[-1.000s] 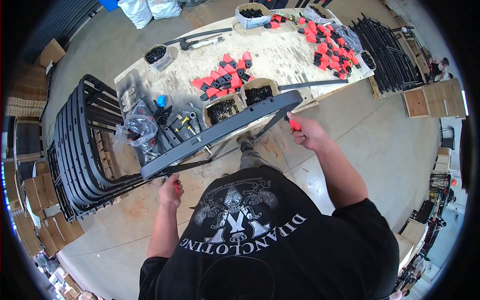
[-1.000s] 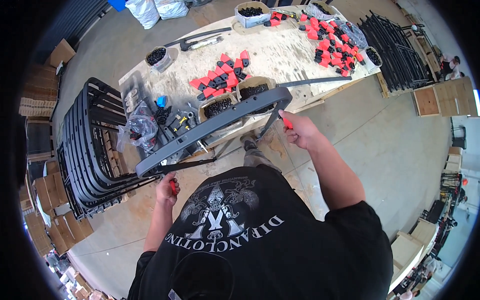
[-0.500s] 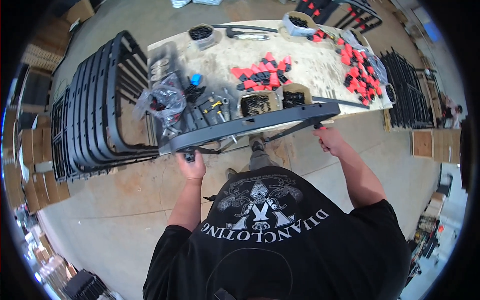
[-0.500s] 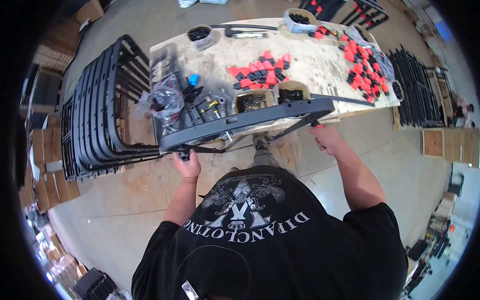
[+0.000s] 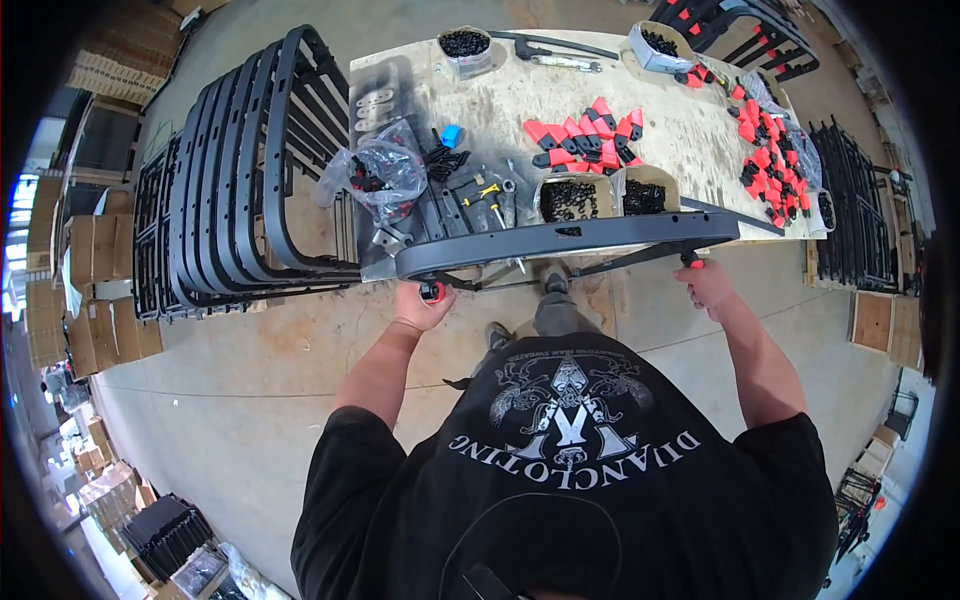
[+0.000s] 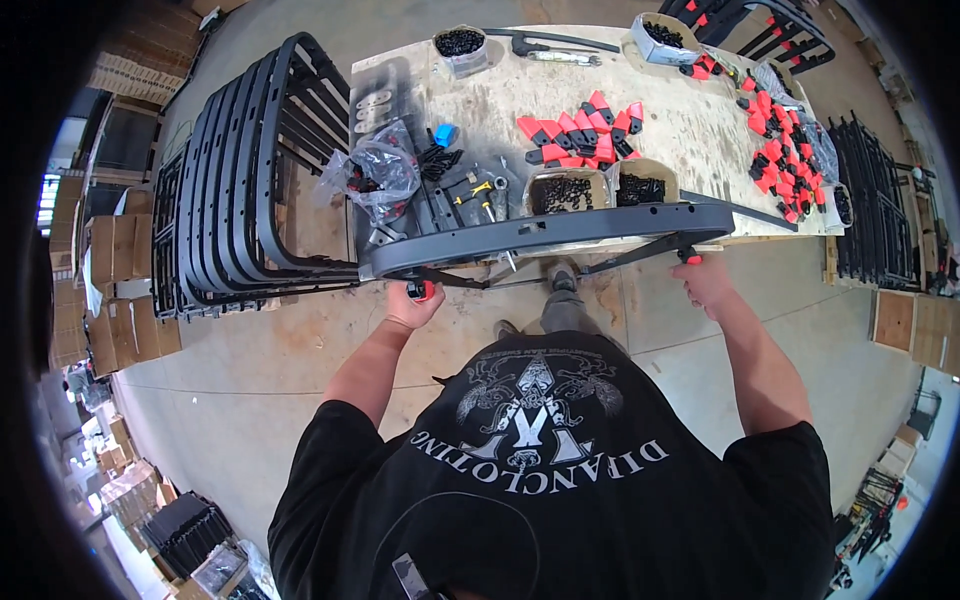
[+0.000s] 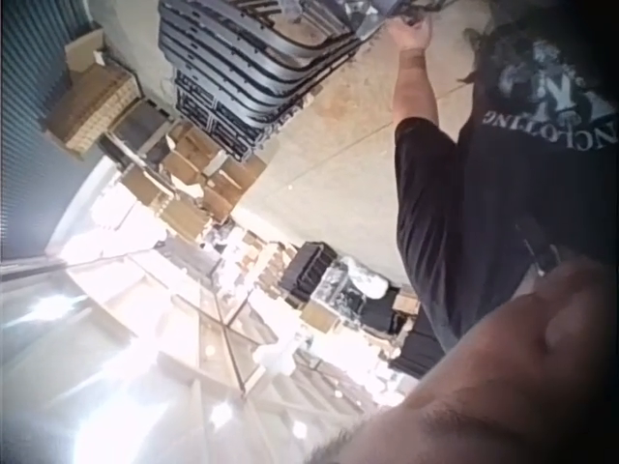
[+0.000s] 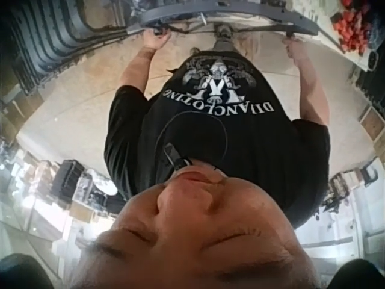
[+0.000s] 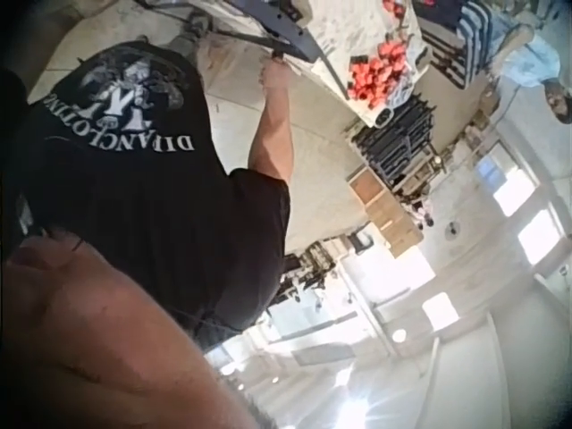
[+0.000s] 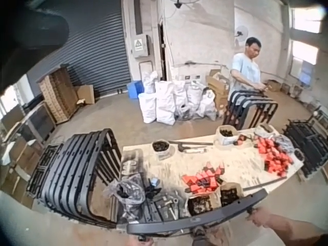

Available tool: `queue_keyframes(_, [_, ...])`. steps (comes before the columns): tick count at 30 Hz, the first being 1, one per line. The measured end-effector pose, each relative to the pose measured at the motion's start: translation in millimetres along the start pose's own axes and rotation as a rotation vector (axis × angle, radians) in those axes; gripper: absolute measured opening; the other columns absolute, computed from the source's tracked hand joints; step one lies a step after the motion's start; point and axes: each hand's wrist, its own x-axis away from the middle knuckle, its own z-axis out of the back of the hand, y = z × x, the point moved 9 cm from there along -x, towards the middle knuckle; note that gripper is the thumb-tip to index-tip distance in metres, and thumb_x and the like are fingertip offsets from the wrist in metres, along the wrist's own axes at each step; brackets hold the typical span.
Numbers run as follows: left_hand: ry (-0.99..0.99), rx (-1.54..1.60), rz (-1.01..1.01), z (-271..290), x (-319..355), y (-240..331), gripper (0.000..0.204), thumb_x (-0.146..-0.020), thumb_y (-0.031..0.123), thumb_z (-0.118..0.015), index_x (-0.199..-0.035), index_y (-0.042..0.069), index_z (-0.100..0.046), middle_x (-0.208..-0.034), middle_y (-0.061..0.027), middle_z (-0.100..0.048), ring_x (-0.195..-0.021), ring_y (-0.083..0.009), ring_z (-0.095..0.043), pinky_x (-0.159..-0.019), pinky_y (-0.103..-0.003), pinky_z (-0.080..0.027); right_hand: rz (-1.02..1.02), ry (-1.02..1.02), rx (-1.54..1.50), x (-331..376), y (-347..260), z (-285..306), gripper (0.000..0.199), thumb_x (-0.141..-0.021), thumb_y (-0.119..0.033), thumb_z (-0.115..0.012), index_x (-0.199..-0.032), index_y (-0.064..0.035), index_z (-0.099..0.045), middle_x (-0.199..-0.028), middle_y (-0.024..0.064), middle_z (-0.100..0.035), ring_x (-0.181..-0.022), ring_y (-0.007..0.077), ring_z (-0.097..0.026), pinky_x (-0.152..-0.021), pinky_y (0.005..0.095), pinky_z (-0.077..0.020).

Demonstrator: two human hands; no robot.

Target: The recorder is attaching plastic clips and tightening bolts onto a metal frame using a hex key and a wrench.

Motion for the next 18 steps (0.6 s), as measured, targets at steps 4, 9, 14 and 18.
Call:
queue_keyframes(4, [0.071, 0.034, -0.087, 0.1, 3.6, 3.2, 0.022, -0.078, 0.022, -0.077, -0.088, 0.005, -0.068, -0.084, -0.0118, -0.071, -0.077, -0.0277, -0.069, -0.074, -0.038, -0.055, 0.297, 0.231, 0.229, -26.4, 26.3, -5.3, 0.026, -0.082, -0.019, -0.077, -0.089, -0.0027, -0.058, -0.070, 0.0074, -0.060, -0.056, 0.0192, -0.056, -0.051, 0.0363, -0.0452])
queue_keyframes(9, [0.041, 0.010, 0.002, -2.5, -2.6, 8.8, 0.026, -0.078, 0.023, -0.078, -0.093, 0.005, -0.066, -0.084, -0.0112, -0.069, -0.079, -0.0288, -0.068, -0.076, -0.037, -0.054, 0.476, 0.675, 0.032, -66.6, 41.3, -13.0, 0.056, -0.081, -0.024, -0.078, -0.126, 0.0031, -0.058, -0.099, 0.0168, -0.071, -0.095, 0.0300, -0.069, -0.089, 0.0370, -0.0521])
queue_keyframes(14, [0.010, 0.016, 0.126, -11.5, 8.9, -20.3, 0.028, -0.078, 0.028, -0.078, -0.091, 0.006, -0.067, -0.084, -0.0130, -0.069, -0.078, -0.0313, -0.067, -0.073, -0.040, -0.053, 0.667, 0.658, -0.204, -102.8, 44.0, -30.7, 0.042, -0.086, -0.012, -0.075, -0.122, -0.0001, -0.059, -0.112, 0.0108, -0.070, -0.105, 0.0234, -0.067, -0.095, 0.0350, -0.0504])
queue_keyframes(18, [-0.058, -0.123, 0.195, -10.4, 10.3, -4.8, 0.033, -0.078, 0.033, -0.078, -0.096, 0.007, -0.070, -0.087, -0.0147, -0.071, -0.082, -0.0342, -0.068, -0.075, -0.041, -0.054, 0.603, 0.423, -0.087, -92.9, 40.2, -24.5, 0.047, -0.084, -0.020, -0.077, -0.122, 0.0004, -0.058, -0.115, 0.0120, -0.069, -0.108, 0.0244, -0.066, -0.094, 0.0363, -0.0508])
